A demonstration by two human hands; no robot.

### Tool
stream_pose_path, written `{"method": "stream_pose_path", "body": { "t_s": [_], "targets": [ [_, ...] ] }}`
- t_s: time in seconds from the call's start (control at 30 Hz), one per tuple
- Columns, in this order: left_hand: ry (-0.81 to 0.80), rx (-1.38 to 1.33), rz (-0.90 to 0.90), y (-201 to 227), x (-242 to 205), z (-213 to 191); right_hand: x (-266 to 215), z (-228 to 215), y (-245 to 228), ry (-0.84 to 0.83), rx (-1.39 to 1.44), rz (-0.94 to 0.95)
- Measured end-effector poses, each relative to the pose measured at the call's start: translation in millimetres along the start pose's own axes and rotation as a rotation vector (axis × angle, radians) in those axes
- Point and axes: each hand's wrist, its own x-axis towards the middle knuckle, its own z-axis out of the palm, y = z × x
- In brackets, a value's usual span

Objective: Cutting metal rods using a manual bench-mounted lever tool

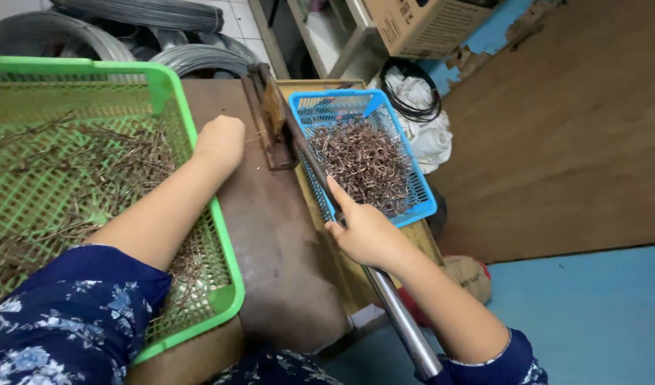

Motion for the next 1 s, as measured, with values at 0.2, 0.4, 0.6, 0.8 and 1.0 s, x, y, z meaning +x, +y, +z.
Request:
{"method": "stream_pose_path", "body": {
  "t_s": [0.2, 0.4, 0.6, 0.8, 1.0],
  "targets": [
    [-0.012, -0.035, 0.028, 18.0, -10.6, -25.9, -14.4, -11.8, -12.5, -0.038, 0.045, -0.004],
    [0.021, -0.113, 0.080, 42.9, -21.1, -47.7, -19.0, -10.0, -15.1, -0.046, 0.067, -0.011],
    [0.041, -0.194, 0.116, 10.0, 36.2, 25.5, -12.7, -2.1, -8.8, -0.030, 0.089, -0.023],
    [0.044, -0.344, 0.130, 18.9, 28.1, 15.7, -8.2, 16.2, -6.1, -0.029, 0.161, -0.024],
    [0.057, -0.392, 0.141, 6.4, 47.8, 33.5, 1.4, 44.2, 1.9, -0.007, 0.232, -0.020]
  ]
}}
